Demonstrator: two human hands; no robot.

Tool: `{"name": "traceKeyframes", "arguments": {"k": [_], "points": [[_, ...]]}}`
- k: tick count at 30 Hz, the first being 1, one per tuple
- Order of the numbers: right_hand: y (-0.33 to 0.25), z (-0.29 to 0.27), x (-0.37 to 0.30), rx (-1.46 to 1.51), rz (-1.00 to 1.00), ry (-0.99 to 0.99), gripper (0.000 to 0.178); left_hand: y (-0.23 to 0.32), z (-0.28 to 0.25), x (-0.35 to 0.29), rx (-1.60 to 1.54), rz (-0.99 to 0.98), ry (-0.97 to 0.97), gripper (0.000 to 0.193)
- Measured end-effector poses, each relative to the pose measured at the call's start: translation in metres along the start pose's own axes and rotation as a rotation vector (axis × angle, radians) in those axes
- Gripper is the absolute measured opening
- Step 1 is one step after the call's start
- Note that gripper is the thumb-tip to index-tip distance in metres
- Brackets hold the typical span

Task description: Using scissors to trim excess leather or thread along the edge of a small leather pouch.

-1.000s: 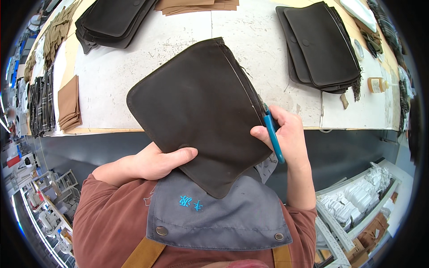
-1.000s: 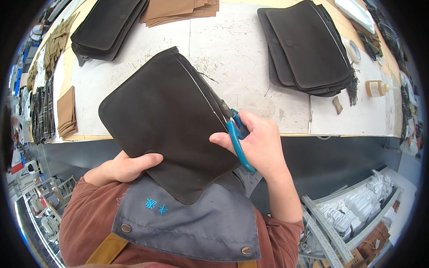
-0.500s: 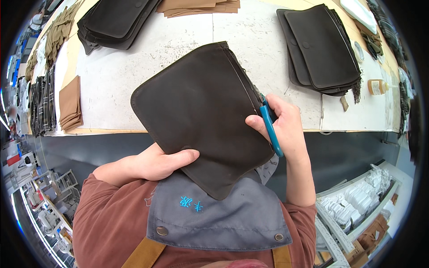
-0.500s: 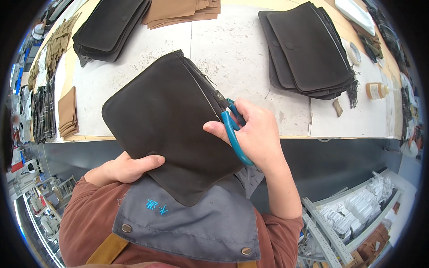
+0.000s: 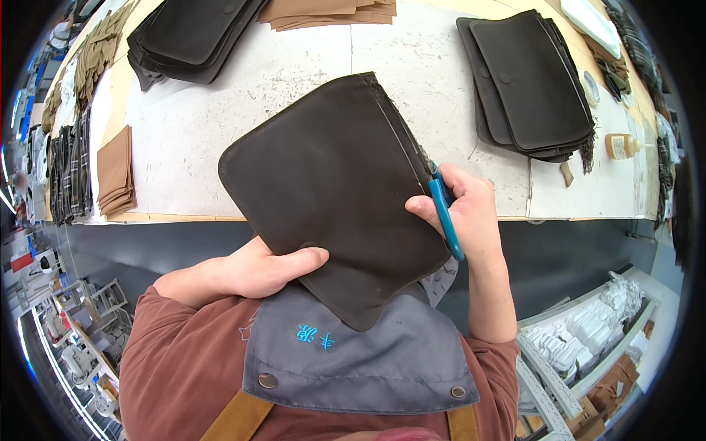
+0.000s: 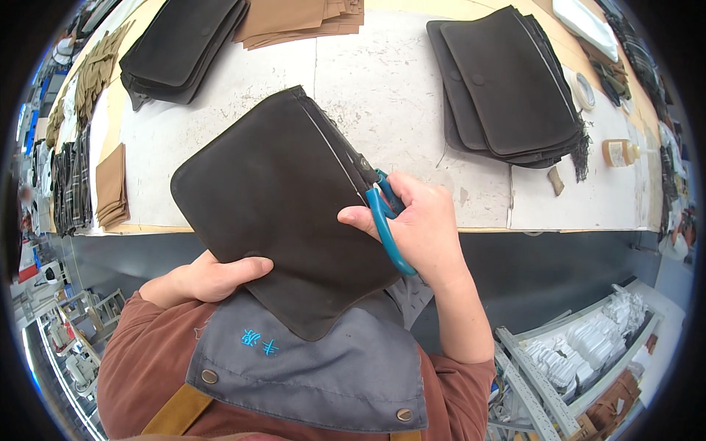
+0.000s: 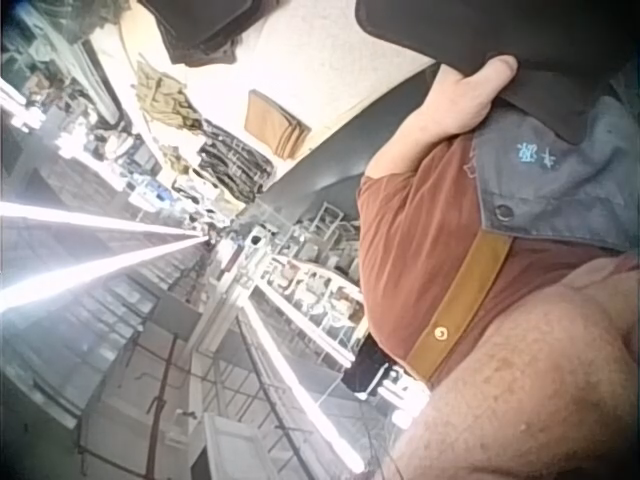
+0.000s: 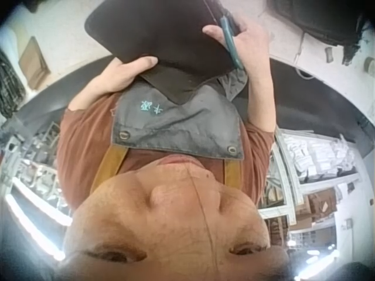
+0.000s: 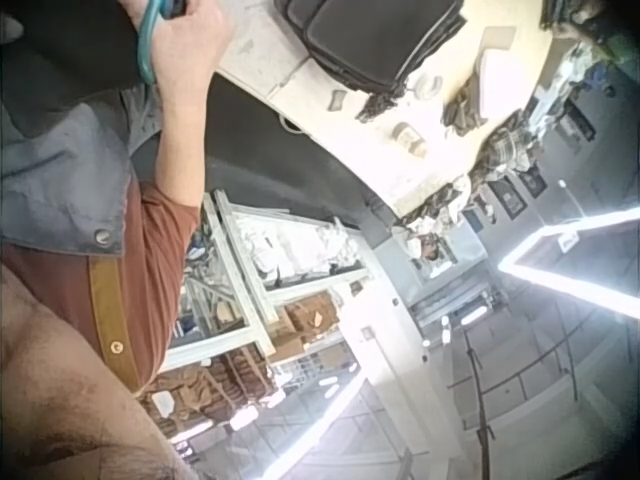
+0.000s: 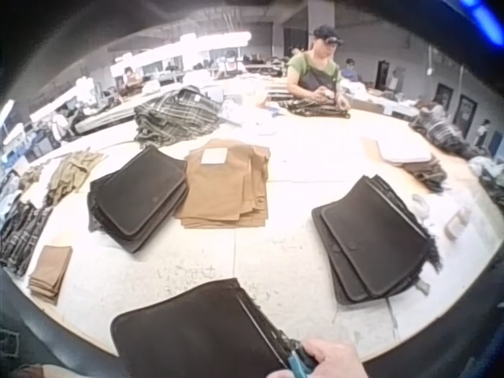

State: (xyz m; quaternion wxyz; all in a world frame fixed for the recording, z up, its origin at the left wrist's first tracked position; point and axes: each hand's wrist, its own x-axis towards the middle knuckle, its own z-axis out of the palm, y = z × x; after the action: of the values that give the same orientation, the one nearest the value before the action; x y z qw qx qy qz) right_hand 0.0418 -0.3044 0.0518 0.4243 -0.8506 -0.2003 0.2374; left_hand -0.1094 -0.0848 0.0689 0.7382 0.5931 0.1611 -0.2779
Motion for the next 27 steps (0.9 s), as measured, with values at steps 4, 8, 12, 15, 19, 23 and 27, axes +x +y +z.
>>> {"name": "traceKeyframes", "arguments": {"k": [4, 8, 12, 15, 19, 23, 27], "points": [[0.001, -0.001, 0.005, -0.054, -0.041, -0.021, 0.06, 0.001, 0.001, -0.001, -0.016, 0.009, -0.002, 0.029], [-0.002, 0.0, 0.009, -0.125, -0.061, 0.002, 0.063, 0.0, 0.0, 0.0, -0.015, 0.007, -0.003, 0.03], [-0.006, 0.001, 0.013, -0.097, -0.042, -0.007, 0.061, -0.001, -0.001, 0.0, 0.008, 0.002, -0.016, 0.031], [-0.007, 0.002, 0.015, -0.077, -0.023, 0.003, 0.061, -0.006, -0.003, 0.001, 0.03, 0.019, -0.011, 0.031], [-0.006, 0.002, 0.015, -0.051, 0.001, -0.011, 0.06, -0.004, -0.003, 0.001, 0.018, 0.012, -0.024, 0.031], [-0.002, -0.001, 0.014, -0.119, -0.032, 0.001, 0.062, -0.004, -0.004, -0.001, 0.005, 0.002, -0.017, 0.031], [-0.002, -0.001, 0.014, -0.145, -0.042, 0.015, 0.063, -0.004, -0.003, -0.002, -0.027, -0.012, -0.012, 0.031]]}}
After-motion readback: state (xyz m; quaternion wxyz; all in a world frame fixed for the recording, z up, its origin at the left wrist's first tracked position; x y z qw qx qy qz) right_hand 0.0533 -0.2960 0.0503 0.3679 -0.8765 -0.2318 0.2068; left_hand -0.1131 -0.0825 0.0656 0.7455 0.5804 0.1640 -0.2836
